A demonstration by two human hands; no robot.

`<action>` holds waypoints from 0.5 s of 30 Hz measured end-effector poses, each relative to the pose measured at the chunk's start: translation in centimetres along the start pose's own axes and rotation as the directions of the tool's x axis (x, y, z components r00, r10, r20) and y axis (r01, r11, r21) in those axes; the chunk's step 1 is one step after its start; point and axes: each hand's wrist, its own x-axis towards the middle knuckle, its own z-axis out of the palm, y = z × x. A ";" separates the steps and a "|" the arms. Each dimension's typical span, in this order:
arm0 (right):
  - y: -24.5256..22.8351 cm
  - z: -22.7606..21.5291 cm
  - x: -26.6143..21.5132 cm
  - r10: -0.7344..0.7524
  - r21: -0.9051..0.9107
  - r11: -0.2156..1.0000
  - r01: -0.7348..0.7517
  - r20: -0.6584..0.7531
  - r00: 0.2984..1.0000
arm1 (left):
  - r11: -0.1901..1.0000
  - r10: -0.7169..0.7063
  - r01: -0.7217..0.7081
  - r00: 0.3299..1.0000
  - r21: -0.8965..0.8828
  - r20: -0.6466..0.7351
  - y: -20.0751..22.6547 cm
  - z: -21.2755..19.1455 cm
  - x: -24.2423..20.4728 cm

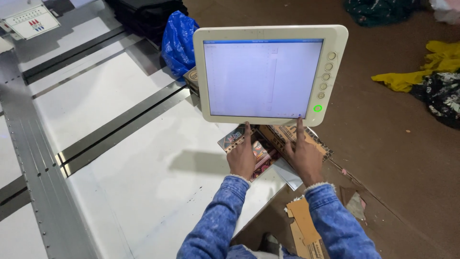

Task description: The person adjusts fabric on an industrial embroidery machine and then uses the touch screen control panel to configure the machine's settings and select patterns.

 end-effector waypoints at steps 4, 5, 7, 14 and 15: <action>-0.5 -0.2 -0.5 0.011 0.015 1.000 -0.012 0.055 0.998 | 1.000 0.007 -0.007 1.000 0.015 0.003 -0.1 0.1 0.1; -0.5 -0.4 -0.7 0.021 0.011 1.000 -0.022 0.069 0.997 | 1.000 0.005 -0.005 1.000 0.009 0.010 -0.1 0.2 0.1; -0.6 -0.4 -0.7 0.030 0.009 0.999 -0.030 0.078 0.996 | 1.000 0.005 -0.005 1.000 0.003 0.014 -0.2 0.3 0.2; -0.9 -0.7 -0.3 0.037 0.052 0.998 -0.040 0.061 0.997 | 1.000 0.000 0.000 1.000 0.000 0.001 -0.1 0.2 0.1; -0.7 -0.3 -0.1 0.027 0.026 0.999 -0.029 0.070 0.997 | 1.000 0.001 -0.001 1.000 -0.009 -0.005 -0.1 0.1 0.0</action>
